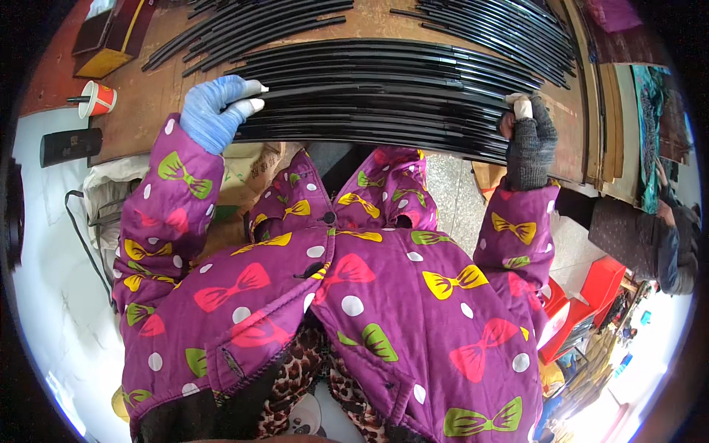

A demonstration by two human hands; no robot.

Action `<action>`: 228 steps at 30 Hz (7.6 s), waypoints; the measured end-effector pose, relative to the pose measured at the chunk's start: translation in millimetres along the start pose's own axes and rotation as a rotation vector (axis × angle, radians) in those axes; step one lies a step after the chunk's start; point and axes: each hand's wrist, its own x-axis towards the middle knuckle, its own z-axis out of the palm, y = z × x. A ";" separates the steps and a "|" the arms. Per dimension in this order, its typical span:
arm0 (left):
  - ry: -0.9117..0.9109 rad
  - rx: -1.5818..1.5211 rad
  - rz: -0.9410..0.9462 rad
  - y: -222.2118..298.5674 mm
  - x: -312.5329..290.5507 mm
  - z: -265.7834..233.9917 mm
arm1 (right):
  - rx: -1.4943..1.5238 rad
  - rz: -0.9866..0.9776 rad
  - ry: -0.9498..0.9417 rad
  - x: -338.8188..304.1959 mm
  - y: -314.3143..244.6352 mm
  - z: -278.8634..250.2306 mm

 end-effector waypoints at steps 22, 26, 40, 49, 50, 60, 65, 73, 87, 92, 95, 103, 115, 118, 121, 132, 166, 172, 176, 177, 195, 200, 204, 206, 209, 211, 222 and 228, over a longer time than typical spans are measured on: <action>0.038 -0.147 -0.041 2.8 -20.9 3.0 | 0.189 -0.003 0.018 -4.5 -6.6 25.1; 0.036 0.136 0.156 17.3 -13.4 8.9 | -0.065 0.059 -0.156 -33.3 -22.4 83.6; 0.012 0.158 -0.040 -13.0 -13.0 -11.6 | 0.274 0.101 -0.168 -9.5 -6.3 17.9; -0.139 -0.230 -0.433 -10.4 -14.4 -18.4 | 0.267 0.135 -0.131 -9.0 6.7 4.8; -0.111 -0.283 -0.458 -7.8 -17.5 -19.6 | 0.270 0.136 -0.134 -7.7 8.9 5.4; 0.034 -0.246 -0.251 -3.9 -17.1 -10.9 | 0.288 0.182 -0.090 -11.6 12.4 3.7; 0.026 -0.309 -0.367 2.6 -17.9 -12.4 | 0.276 0.136 -0.118 -13.8 8.8 3.0; -0.008 -0.395 -0.357 -13.1 -12.6 -10.9 | 0.185 0.141 -0.047 -5.2 15.6 -43.4; -0.097 -0.360 -0.380 -9.0 -12.3 -15.3 | 0.202 0.071 -0.032 -6.0 22.2 -53.7; 0.037 -0.407 -0.418 -20.6 -12.0 -11.4 | 0.289 0.093 -0.001 -1.4 19.9 -39.8; 0.028 -0.351 -0.353 -15.3 -10.0 -5.9 | 0.240 0.112 -0.003 -9.8 10.3 -16.9; -0.044 -0.357 -0.481 -9.7 -16.1 -14.5 | 0.289 0.120 -0.053 -2.2 22.5 -37.6; -0.034 -0.331 -0.436 -15.6 -19.7 -10.5 | 0.345 0.122 -0.027 -1.1 27.3 -35.9; -0.109 -0.328 -0.467 -19.2 -19.8 -16.8 | 0.353 0.071 -0.063 0.0 28.2 -36.4; -0.195 -0.371 -0.500 -22.0 -18.6 -18.2 | 0.351 0.037 -0.079 1.5 31.4 -37.5; -0.101 -0.418 -0.365 -16.6 -25.4 -13.3 | 0.348 0.154 -0.132 7.6 25.5 -56.3; 0.010 -0.063 -0.196 -54.6 -11.8 -26.8 | -0.465 0.361 0.248 25.6 32.9 -140.7; 0.114 0.119 -0.167 -38.5 9.0 -20.1 | -1.068 0.037 0.197 50.4 -2.5 -63.9; 0.057 0.632 -0.061 -21.7 51.4 -14.5 | -1.246 -0.253 0.024 94.0 11.4 -37.4; -0.022 0.650 -0.107 -20.0 63.0 -12.3 | -1.342 -0.263 -0.042 104.3 15.6 -31.1; -0.167 0.810 -0.081 -29.8 99.0 2.9 | -1.848 -0.154 -0.565 140.6 8.1 15.5; -0.168 0.749 -0.051 -30.1 97.3 2.3 | -1.813 -0.287 -0.509 133.5 6.1 9.4; -0.059 0.658 -0.058 -29.1 83.0 -1.7 | -1.715 -0.535 -0.398 119.6 -7.7 9.1; -0.022 0.609 -0.102 -27.6 67.8 -2.8 | -1.481 -0.458 -0.421 102.7 -23.1 25.7; 0.085 0.325 -0.048 -24.8 56.4 0.0 | -1.218 -0.453 -0.380 68.7 -25.0 25.4; 0.094 0.224 -0.036 -27.4 46.6 4.5 | -0.887 -0.514 -0.359 48.1 -20.2 28.8; 0.039 -0.223 -0.259 -3.0 23.8 6.8 | -0.832 -0.455 -0.412 18.7 -26.3 47.3; 0.080 0.060 0.024 -4.3 15.0 9.3 | -0.724 -0.430 -0.486 21.6 -24.4 41.1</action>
